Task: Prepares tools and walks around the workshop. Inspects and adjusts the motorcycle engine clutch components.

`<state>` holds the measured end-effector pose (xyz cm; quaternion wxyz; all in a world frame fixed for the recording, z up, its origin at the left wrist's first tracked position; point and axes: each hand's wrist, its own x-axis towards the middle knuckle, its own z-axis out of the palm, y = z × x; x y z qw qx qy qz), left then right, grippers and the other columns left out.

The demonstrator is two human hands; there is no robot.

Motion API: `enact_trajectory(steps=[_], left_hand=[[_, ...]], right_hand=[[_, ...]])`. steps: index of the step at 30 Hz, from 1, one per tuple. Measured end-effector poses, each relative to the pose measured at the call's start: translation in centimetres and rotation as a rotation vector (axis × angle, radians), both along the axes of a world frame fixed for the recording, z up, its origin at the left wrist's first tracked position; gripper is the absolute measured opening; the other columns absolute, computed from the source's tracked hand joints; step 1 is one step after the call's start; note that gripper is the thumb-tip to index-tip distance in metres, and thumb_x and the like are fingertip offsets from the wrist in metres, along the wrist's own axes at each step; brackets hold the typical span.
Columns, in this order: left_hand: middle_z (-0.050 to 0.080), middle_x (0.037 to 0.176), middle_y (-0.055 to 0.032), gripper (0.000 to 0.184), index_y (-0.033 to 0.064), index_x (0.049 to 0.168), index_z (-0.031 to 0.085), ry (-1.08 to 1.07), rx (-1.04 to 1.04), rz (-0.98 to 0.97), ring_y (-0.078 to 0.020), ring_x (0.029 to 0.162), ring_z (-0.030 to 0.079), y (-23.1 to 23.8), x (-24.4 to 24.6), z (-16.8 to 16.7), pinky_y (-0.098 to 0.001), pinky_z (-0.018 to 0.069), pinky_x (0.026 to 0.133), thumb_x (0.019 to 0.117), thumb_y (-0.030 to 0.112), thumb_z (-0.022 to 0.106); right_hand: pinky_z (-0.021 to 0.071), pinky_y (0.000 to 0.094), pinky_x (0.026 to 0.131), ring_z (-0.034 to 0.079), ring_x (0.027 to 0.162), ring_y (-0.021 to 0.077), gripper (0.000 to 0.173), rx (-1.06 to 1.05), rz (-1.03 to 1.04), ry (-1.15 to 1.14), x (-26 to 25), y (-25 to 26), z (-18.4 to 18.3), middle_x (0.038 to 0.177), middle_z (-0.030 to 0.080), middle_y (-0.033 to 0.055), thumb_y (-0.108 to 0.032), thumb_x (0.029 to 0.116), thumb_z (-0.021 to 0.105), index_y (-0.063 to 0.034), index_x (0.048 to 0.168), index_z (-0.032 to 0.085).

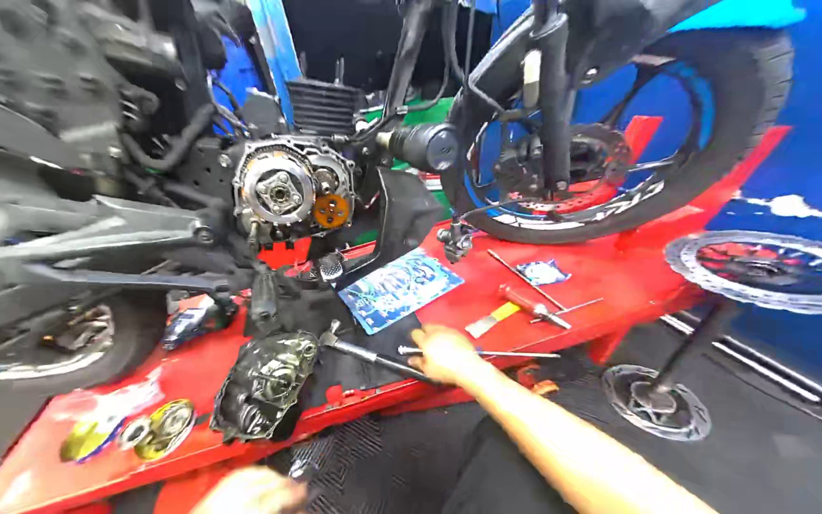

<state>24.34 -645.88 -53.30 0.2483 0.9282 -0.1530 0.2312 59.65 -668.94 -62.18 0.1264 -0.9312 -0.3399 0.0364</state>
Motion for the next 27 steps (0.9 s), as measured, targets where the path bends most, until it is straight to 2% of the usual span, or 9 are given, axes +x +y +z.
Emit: enact_trajectory(steps=[2,4,7,9,13,17,20,23,27], left_hand=[[0.075,0.108,-0.0060,0.022,0.0150,0.116,0.074,-0.182,0.246,0.059,-0.0181,0.108,0.069,0.1,1.0,4.5,-0.0413,0.0546,0.099,0.1022,0.029,0.064],[0.075,0.105,0.0005,0.021,0.0210,0.117,0.074,-0.406,0.400,0.090,-0.0138,0.105,0.070,0.9,3.1,8.1,-0.0383,0.0571,0.095,0.1021,0.031,0.063],[0.076,0.105,0.0022,0.016,0.0191,0.109,0.076,-0.580,0.622,0.073,-0.0150,0.105,0.070,1.6,7.9,13.1,-0.0383,0.0565,0.095,0.0996,0.024,0.065],[0.076,0.104,0.0017,0.014,0.0179,0.107,0.077,-0.632,0.758,0.043,-0.0164,0.105,0.070,2.2,12.3,14.8,-0.0393,0.0560,0.097,0.0985,0.022,0.066],[0.075,0.106,-0.0013,0.015,0.0161,0.109,0.074,-0.662,0.931,-0.081,-0.0202,0.107,0.070,4.0,23.7,15.5,-0.0433,0.0559,0.097,0.0987,0.016,0.063],[0.075,0.102,-0.0041,0.018,0.0131,0.107,0.074,-0.613,1.113,-0.126,-0.0250,0.104,0.069,5.4,32.5,15.0,-0.0478,0.0545,0.095,0.1003,0.013,0.057],[0.074,0.097,-0.0063,0.021,0.0102,0.105,0.074,-0.595,1.185,-0.094,-0.0273,0.101,0.069,6.0,35.3,14.0,-0.0494,0.0530,0.095,0.1014,0.013,0.054],[0.074,0.096,-0.0066,0.020,0.0094,0.105,0.074,-0.624,1.174,-0.044,-0.0275,0.100,0.069,6.4,35.7,13.1,-0.0492,0.0525,0.095,0.1010,0.013,0.054],[0.075,0.098,-0.0061,0.019,0.0097,0.106,0.075,-0.662,1.118,0.026,-0.0274,0.102,0.069,6.8,36.2,12.9,-0.0494,0.0504,0.098,0.0992,0.014,0.058]], right_hand=[[0.0504,0.0632,0.099,0.060,0.124,0.0390,0.058,-0.014,0.073,0.053,-0.9,3.0,-1.2,0.131,0.064,0.0172,-0.050,0.0914,0.069,-0.0137,0.136,0.063],[0.0486,0.0659,0.101,0.057,0.128,0.0421,0.061,-0.015,0.074,0.098,-1.3,5.0,-1.6,0.136,0.061,0.0203,-0.050,0.0918,0.068,-0.0110,0.138,0.060],[0.0469,0.0674,0.101,0.055,0.130,0.0449,0.062,0.001,0.057,0.123,-1.3,6.6,-1.8,0.138,0.059,0.0231,-0.049,0.0921,0.067,-0.0079,0.138,0.058],[0.0455,0.0673,0.102,0.056,0.128,0.0452,0.058,0.032,0.068,0.095,-1.3,7.2,-2.9,0.136,0.060,0.0240,-0.045,0.0921,0.066,-0.0067,0.135,0.060],[0.0420,0.0651,0.106,0.059,0.124,0.0423,0.049,0.034,0.146,0.084,-0.9,8.1,-4.0,0.129,0.065,0.0217,-0.039,0.0940,0.065,-0.0083,0.131,0.063],[0.0490,0.0627,0.099,0.066,0.112,0.0406,0.042,0.041,0.205,0.133,0.0,9.3,-3.7,0.120,0.069,0.0190,-0.036,0.0968,0.062,-0.0114,0.130,0.061],[0.0527,0.0647,0.090,0.067,0.106,0.0427,0.042,0.048,0.240,0.161,1.2,10.4,-4.2,0.117,0.069,0.0196,-0.036,0.0960,0.063,-0.0114,0.130,0.060],[0.0551,0.0645,0.080,0.069,0.101,0.0432,0.039,0.034,0.276,0.180,2.0,10.9,-4.0,0.113,0.070,0.0199,-0.035,0.0967,0.062,-0.0108,0.128,0.060],[0.0556,0.0636,0.078,0.069,0.099,0.0424,0.036,0.037,0.292,0.176,2.5,11.1,-4.6,0.113,0.069,0.0188,-0.031,0.0961,0.064,-0.0106,0.125,0.062]])
